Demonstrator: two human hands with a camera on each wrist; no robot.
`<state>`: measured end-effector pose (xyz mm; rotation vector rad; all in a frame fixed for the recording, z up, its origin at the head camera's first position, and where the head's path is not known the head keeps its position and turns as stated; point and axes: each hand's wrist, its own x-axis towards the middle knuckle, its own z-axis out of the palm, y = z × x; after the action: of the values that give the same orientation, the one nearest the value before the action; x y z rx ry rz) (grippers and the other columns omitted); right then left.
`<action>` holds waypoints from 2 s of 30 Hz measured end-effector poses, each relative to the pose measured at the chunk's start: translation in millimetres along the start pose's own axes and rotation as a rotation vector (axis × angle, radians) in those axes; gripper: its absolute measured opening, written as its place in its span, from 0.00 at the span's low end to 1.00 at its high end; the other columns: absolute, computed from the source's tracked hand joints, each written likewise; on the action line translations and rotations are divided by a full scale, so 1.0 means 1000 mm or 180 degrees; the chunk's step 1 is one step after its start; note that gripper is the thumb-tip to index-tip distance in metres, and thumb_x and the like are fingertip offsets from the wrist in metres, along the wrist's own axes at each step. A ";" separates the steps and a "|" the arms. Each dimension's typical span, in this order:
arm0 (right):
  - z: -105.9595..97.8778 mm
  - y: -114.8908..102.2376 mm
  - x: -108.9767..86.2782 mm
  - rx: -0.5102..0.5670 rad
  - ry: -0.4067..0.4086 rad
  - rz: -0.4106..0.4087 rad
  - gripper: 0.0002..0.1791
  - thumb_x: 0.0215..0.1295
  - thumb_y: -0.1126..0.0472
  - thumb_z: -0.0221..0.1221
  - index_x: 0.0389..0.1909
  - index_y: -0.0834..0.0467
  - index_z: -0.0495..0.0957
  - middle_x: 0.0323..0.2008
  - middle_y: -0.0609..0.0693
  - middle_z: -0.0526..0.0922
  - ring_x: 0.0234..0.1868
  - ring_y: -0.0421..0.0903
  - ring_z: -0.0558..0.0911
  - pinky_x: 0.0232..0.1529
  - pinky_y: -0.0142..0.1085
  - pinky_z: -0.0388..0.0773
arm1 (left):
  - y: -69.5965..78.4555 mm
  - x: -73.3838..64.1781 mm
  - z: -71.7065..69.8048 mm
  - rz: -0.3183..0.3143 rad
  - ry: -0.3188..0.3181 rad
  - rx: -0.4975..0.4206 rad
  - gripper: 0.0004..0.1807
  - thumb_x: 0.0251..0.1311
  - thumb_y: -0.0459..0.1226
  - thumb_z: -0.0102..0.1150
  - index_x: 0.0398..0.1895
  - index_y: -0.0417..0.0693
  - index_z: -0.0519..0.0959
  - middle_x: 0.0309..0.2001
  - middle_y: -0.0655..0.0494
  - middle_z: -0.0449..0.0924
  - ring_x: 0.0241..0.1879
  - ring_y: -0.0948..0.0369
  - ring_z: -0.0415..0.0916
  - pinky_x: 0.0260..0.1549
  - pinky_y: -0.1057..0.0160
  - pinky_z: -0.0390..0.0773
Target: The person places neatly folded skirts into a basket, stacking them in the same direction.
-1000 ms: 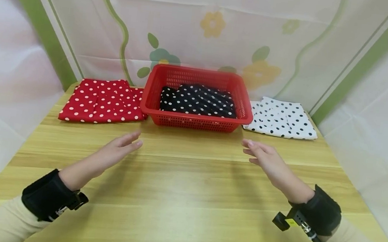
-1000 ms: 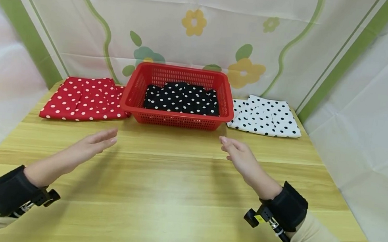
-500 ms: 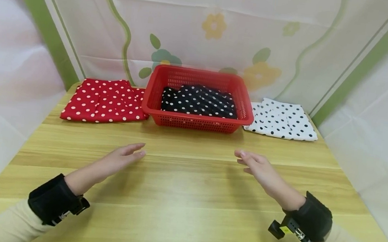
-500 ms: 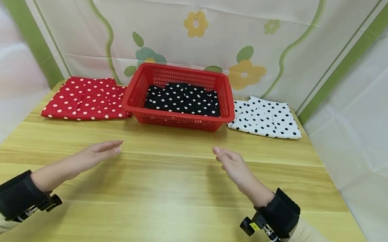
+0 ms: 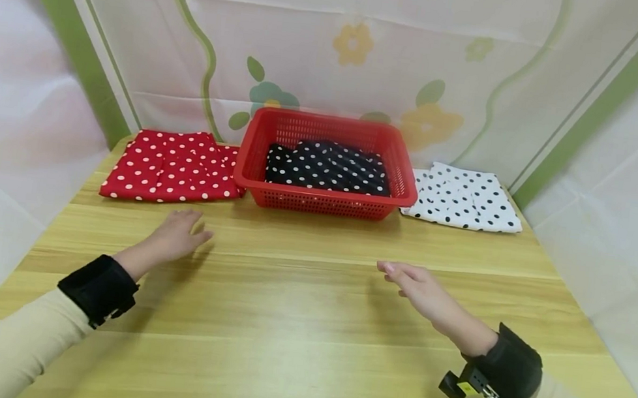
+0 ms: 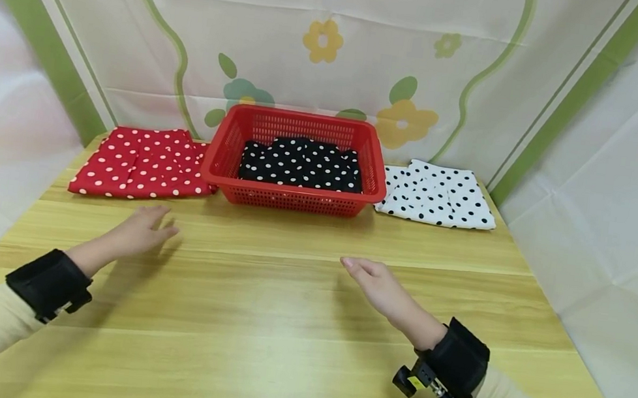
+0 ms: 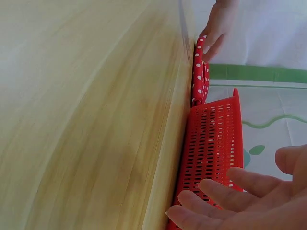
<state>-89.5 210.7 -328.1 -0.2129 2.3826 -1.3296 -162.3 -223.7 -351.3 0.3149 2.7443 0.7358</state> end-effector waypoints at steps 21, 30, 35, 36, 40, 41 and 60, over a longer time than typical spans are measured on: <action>0.006 0.013 -0.005 -0.0231 -0.0218 -0.0272 0.25 0.78 0.57 0.43 0.63 0.73 0.67 0.62 0.68 0.71 0.60 0.65 0.72 0.55 0.55 0.73 | -0.034 0.031 -0.015 -0.0507 0.0137 0.0258 0.42 0.72 0.46 0.46 0.72 0.24 0.43 0.70 0.21 0.30 0.66 0.24 0.20 0.59 0.25 0.36; 0.006 0.014 -0.008 -0.0199 -0.0283 -0.0239 0.25 0.78 0.58 0.43 0.64 0.73 0.66 0.62 0.68 0.70 0.61 0.65 0.72 0.56 0.56 0.72 | -0.048 0.041 -0.031 -0.0680 -0.0176 0.0324 0.49 0.69 0.57 0.45 0.73 0.29 0.40 0.70 0.22 0.25 0.64 0.24 0.13 0.54 0.21 0.26; 0.005 0.016 -0.009 -0.0208 -0.0315 -0.0229 0.25 0.78 0.58 0.42 0.64 0.73 0.66 0.62 0.68 0.71 0.61 0.65 0.71 0.55 0.55 0.73 | -0.057 0.039 -0.031 -0.0693 -0.0207 0.0404 0.49 0.67 0.60 0.44 0.73 0.30 0.43 0.70 0.21 0.29 0.65 0.24 0.15 0.50 0.19 0.23; 0.005 0.017 -0.009 -0.0207 -0.0320 -0.0230 0.25 0.78 0.58 0.42 0.64 0.73 0.66 0.62 0.68 0.71 0.61 0.65 0.71 0.55 0.55 0.73 | -0.058 0.038 -0.031 -0.0690 -0.0204 0.0417 0.49 0.67 0.60 0.43 0.74 0.30 0.43 0.70 0.21 0.29 0.65 0.24 0.16 0.49 0.18 0.23; 0.005 0.020 -0.008 -0.0179 -0.0334 -0.0231 0.26 0.79 0.57 0.41 0.64 0.74 0.66 0.62 0.68 0.71 0.61 0.65 0.71 0.55 0.56 0.73 | -0.061 0.032 -0.028 -0.0686 -0.0217 0.0485 0.48 0.68 0.60 0.42 0.74 0.32 0.45 0.71 0.22 0.32 0.65 0.24 0.19 0.48 0.18 0.22; 0.005 0.020 -0.008 -0.0174 -0.0333 -0.0232 0.26 0.79 0.57 0.41 0.64 0.74 0.66 0.62 0.68 0.71 0.61 0.65 0.71 0.55 0.56 0.73 | -0.060 0.030 -0.028 -0.0685 -0.0225 0.0511 0.47 0.68 0.60 0.42 0.74 0.32 0.45 0.71 0.23 0.32 0.66 0.24 0.20 0.47 0.18 0.22; 0.007 0.022 -0.008 -0.0052 -0.0389 -0.0223 0.26 0.79 0.57 0.40 0.64 0.75 0.65 0.63 0.69 0.69 0.60 0.65 0.72 0.55 0.56 0.72 | -0.051 0.007 -0.015 -0.0663 -0.0227 0.0744 0.43 0.68 0.56 0.47 0.73 0.33 0.52 0.70 0.23 0.42 0.66 0.23 0.33 0.48 0.18 0.24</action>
<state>-77.7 220.0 -347.5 -0.3747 2.3037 -1.2898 -180.5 -271.9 -366.6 0.0973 2.7428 0.3449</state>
